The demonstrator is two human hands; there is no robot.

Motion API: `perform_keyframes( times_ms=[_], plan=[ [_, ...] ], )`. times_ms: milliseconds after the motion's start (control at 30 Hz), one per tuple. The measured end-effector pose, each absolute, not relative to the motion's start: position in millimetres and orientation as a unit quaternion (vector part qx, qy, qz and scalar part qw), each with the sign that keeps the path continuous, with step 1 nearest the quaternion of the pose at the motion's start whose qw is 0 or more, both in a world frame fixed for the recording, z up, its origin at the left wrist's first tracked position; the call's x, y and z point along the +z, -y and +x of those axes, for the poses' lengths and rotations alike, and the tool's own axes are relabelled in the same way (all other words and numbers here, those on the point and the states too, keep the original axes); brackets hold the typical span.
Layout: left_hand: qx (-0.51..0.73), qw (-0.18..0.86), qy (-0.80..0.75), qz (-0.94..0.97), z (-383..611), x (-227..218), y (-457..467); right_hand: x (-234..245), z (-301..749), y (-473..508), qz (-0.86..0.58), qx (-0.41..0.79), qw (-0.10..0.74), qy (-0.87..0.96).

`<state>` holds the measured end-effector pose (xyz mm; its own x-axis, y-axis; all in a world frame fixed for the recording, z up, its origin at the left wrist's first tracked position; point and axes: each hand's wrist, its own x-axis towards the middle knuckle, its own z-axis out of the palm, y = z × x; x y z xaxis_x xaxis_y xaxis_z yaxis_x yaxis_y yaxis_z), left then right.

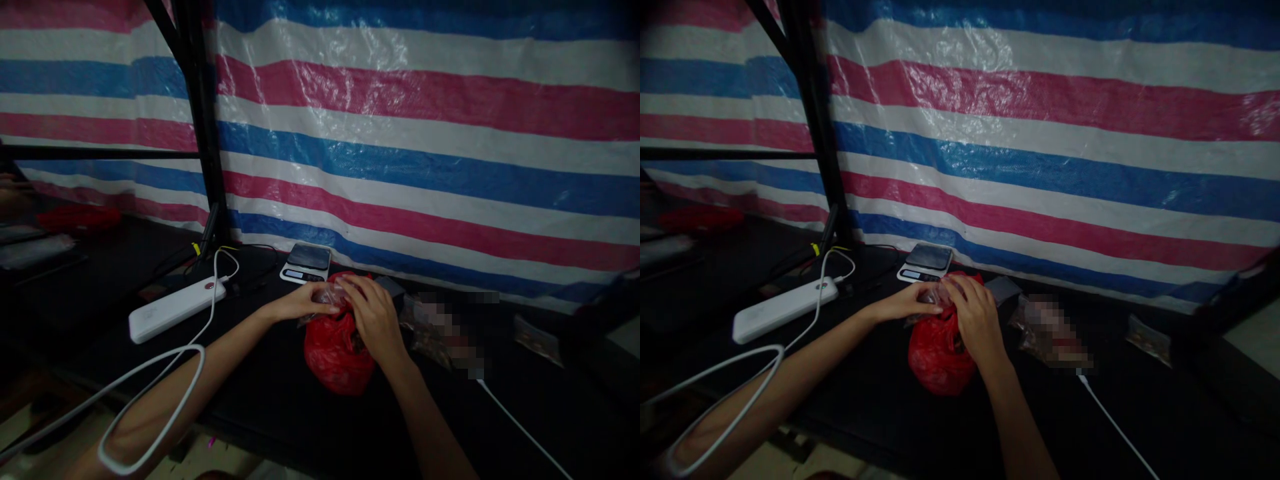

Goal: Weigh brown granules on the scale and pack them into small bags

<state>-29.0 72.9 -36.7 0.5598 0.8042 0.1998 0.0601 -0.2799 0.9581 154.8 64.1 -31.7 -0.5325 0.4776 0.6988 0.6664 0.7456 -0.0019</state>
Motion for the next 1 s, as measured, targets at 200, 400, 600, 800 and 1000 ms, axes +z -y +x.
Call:
perform_keyframes(
  times_ms=[200,400,600,800,1000],
  plan=[
    [0.377,0.478,-0.316,0.728,-42.5,-26.8,-82.5,-29.8,155.0,-64.0,-0.327,-0.119,0.429,0.834],
    [0.372,0.326,-0.42,0.761,-56.7,-12.8,-147.4,-24.4,156.5,-62.1,-0.361,-0.097,0.48,0.794],
    [0.172,0.101,-0.532,0.823,-60.1,-11.4,-208.8,-20.8,161.3,-62.0,-0.377,-0.103,0.451,0.802],
    [0.144,0.052,-0.551,0.82,-44.1,-9.6,-209.4,-15.0,176.4,-68.4,-0.41,-0.079,0.513,0.75],
    [0.158,0.026,-0.523,0.837,-46.1,14.2,-124.1,-19.4,179.2,-78.1,-0.41,-0.023,0.535,0.738]
  ],
)
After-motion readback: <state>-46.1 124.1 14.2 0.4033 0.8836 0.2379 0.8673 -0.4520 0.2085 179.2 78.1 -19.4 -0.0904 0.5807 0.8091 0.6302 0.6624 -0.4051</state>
